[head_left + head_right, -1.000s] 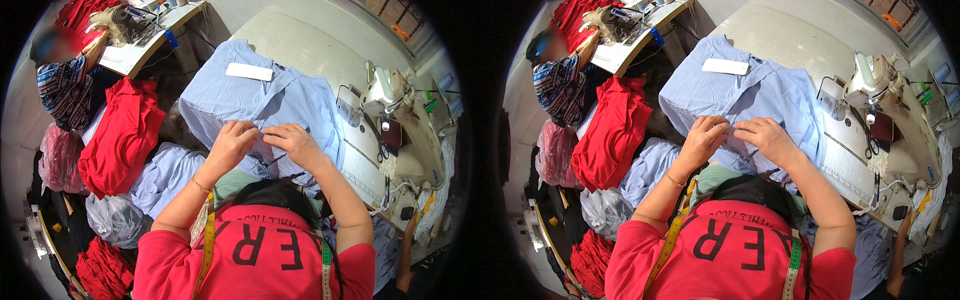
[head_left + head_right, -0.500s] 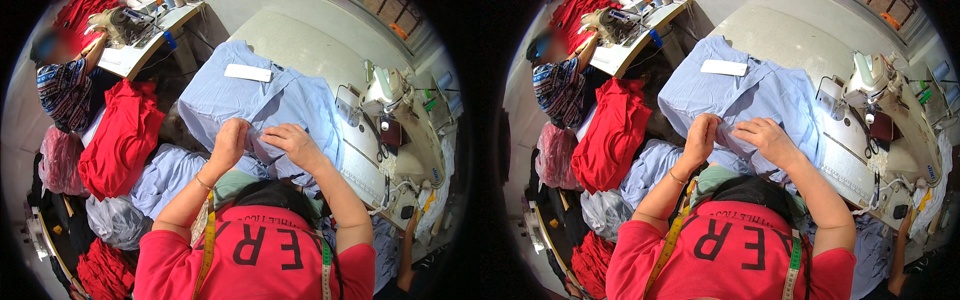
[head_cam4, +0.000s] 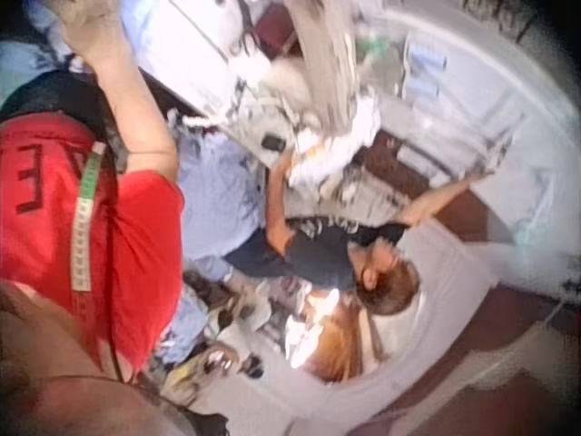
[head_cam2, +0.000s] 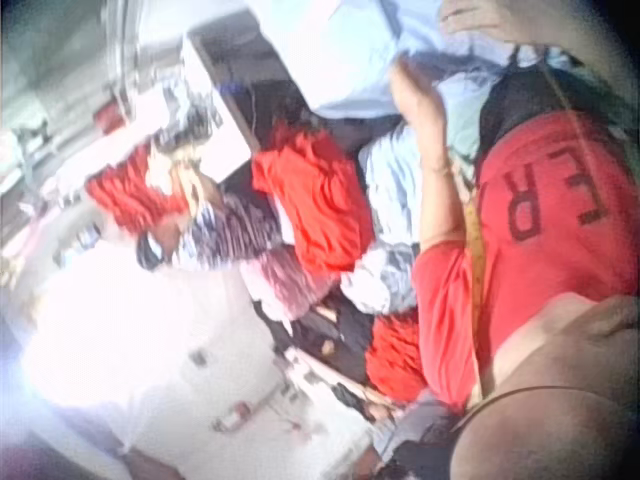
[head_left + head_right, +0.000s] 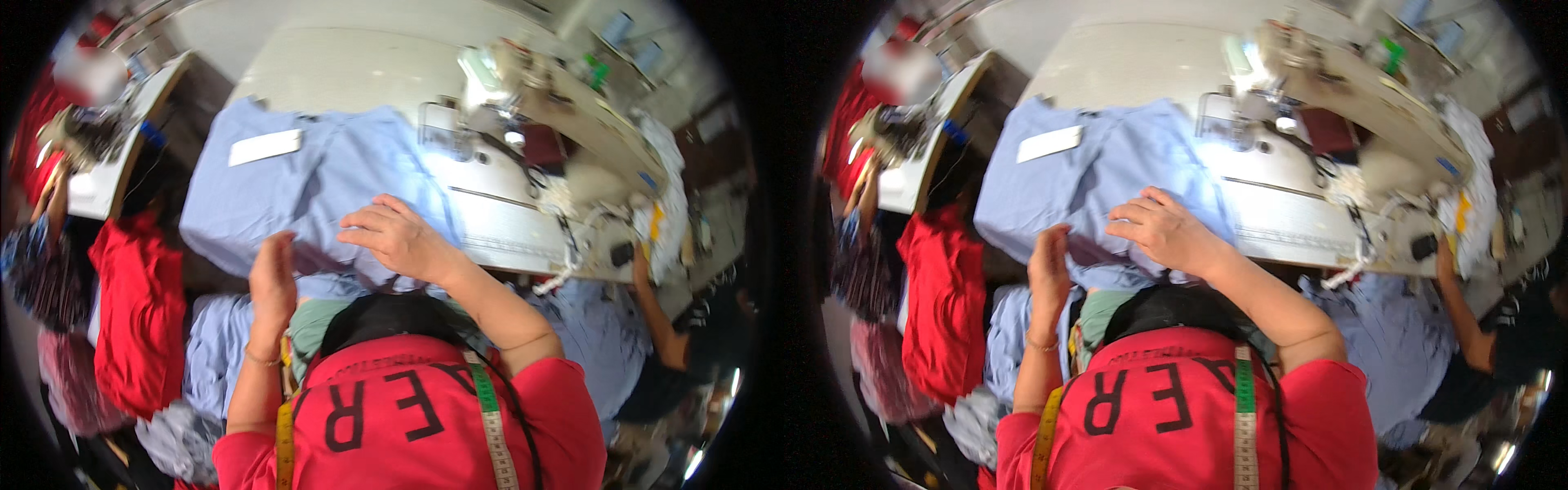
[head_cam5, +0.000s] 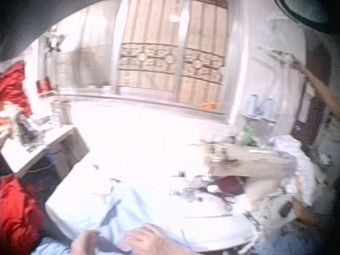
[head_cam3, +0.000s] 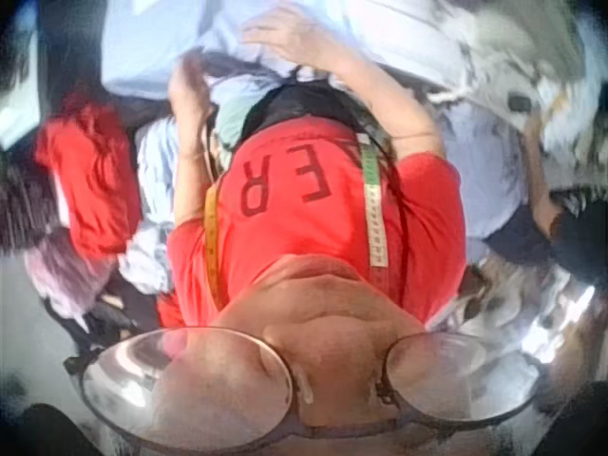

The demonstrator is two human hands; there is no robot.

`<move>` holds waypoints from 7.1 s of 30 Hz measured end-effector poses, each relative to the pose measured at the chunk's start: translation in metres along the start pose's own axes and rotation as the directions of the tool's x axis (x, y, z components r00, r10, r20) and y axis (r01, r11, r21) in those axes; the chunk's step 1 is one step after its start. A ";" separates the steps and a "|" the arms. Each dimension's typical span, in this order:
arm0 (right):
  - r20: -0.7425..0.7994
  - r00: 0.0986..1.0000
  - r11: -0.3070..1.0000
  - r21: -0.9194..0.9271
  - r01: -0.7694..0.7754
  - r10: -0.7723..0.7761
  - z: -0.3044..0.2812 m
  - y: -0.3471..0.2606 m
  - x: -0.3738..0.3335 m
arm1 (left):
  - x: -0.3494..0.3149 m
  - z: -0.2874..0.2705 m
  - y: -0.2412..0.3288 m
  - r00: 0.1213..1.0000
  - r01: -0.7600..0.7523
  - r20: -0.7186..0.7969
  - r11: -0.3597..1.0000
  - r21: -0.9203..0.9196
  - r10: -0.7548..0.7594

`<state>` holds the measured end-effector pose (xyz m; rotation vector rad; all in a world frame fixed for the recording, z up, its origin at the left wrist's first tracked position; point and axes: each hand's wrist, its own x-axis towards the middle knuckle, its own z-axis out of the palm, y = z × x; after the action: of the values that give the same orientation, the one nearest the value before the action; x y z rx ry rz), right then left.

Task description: The person picks up a light-blue shirt, holds it up to check the size and labels, and then uses snips to trim loose threads from the collar and front area while the garment is on a table.

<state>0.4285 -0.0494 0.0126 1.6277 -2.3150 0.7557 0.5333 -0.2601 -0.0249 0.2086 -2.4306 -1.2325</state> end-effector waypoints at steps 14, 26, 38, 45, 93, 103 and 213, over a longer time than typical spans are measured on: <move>-0.288 0.662 0.566 -0.353 -0.745 0.692 -0.075 0.090 -0.129 | 0.008 0.011 0.010 0.986 -0.165 0.022 0.985 0.052 0.164; -0.449 0.499 0.412 -0.282 -0.866 0.741 -0.111 0.064 -0.158 | 0.004 0.018 0.005 0.984 -0.175 0.012 0.984 -0.021 0.175; -0.537 0.446 0.401 -0.206 -0.892 0.716 -0.127 0.070 -0.275 | 0.004 0.017 -0.004 0.983 0.143 0.175 0.862 -0.486 -0.065; -0.086 0.740 0.734 0.243 -0.634 0.667 -0.091 -0.029 -0.089 | 0.005 0.011 -0.001 0.970 0.193 0.228 0.856 -0.480 -0.091; 0.125 0.884 0.878 0.114 -0.464 0.451 0.018 -0.017 0.007 | 0.024 0.024 -0.003 0.942 -0.312 -0.021 0.899 0.307 0.334; 0.138 0.895 0.901 0.033 -0.433 0.425 0.015 -0.024 0.020 | 0.015 0.013 -0.010 0.995 -0.094 -0.049 0.985 -0.146 0.088; 0.442 0.795 0.543 0.581 -0.607 0.416 0.146 -0.005 0.000 | -0.098 -0.296 -0.004 0.864 -0.493 -0.487 0.409 -0.768 0.128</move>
<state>0.4502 -0.1269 -0.1099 1.2537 -2.9736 1.8746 0.7456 -0.4508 0.0996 -0.3175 -1.1573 -1.8697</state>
